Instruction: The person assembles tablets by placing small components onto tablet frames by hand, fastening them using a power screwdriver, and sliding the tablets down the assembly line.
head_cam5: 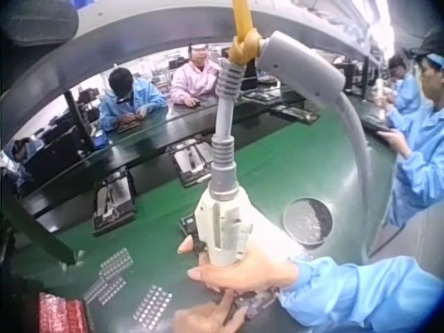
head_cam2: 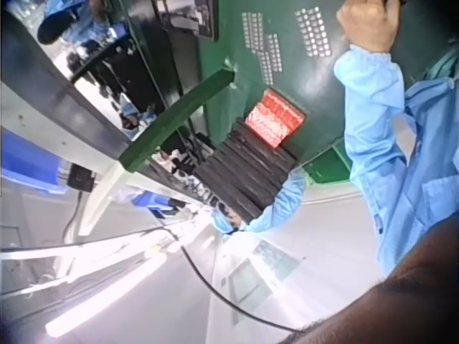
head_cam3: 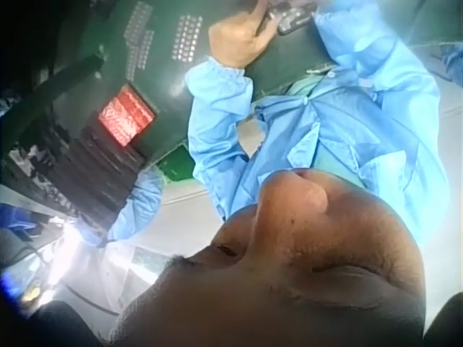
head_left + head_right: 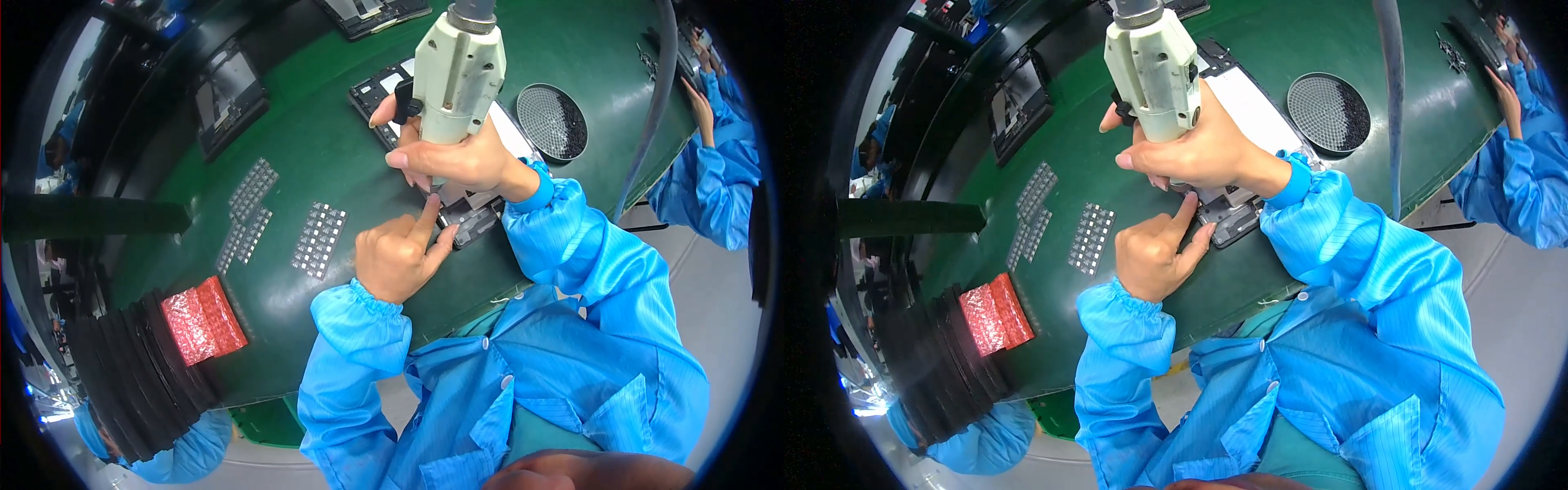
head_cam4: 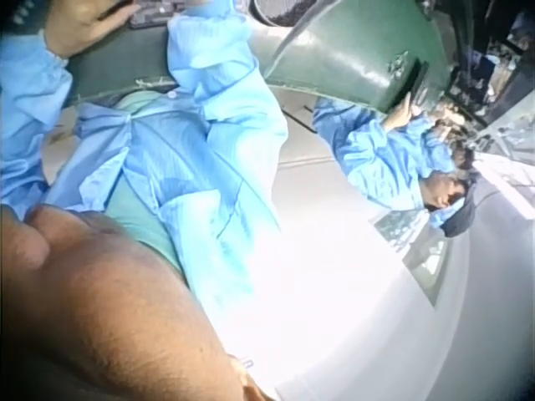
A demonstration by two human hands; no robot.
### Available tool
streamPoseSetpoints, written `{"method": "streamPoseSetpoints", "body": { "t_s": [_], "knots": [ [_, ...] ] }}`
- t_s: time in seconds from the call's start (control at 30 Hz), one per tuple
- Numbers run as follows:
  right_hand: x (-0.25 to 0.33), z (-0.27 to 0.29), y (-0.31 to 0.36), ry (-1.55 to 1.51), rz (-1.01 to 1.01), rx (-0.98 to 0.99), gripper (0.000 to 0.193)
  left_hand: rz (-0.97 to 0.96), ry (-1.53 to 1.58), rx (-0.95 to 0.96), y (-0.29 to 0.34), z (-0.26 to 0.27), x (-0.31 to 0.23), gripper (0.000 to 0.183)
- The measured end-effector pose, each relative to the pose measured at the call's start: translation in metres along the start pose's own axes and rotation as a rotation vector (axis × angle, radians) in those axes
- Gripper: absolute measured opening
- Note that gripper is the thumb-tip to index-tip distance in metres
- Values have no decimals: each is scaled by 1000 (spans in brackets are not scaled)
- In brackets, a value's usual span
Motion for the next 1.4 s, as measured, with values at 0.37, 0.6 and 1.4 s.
{"method": "streamPoseSetpoints", "body": {
  "t_s": [0.37, 0.6, 1.4],
  "knots": [
    [-1, -12, -3, 47, -58, 51, 30, 28, 43, -13, 2, 3, 4, 34],
    [-1, -13, 3, 126, -8, 32, 28, 109, 44, 26, 0, 51, 35, 36],
    [-3, 6, 0, -62, 31, 52, 39, 962, 494, 86, 23, 92, 80, 28]
  ]
}}
Point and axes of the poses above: each hand's wrist, its own y-axis away from the middle knuckle, its own z-axis out of the back of the hand, x = y × z, the point moved 2 cm from there along -y, towards the middle knuckle, and after that the axes turned 7 degrees about y, right-handed, at the moved point
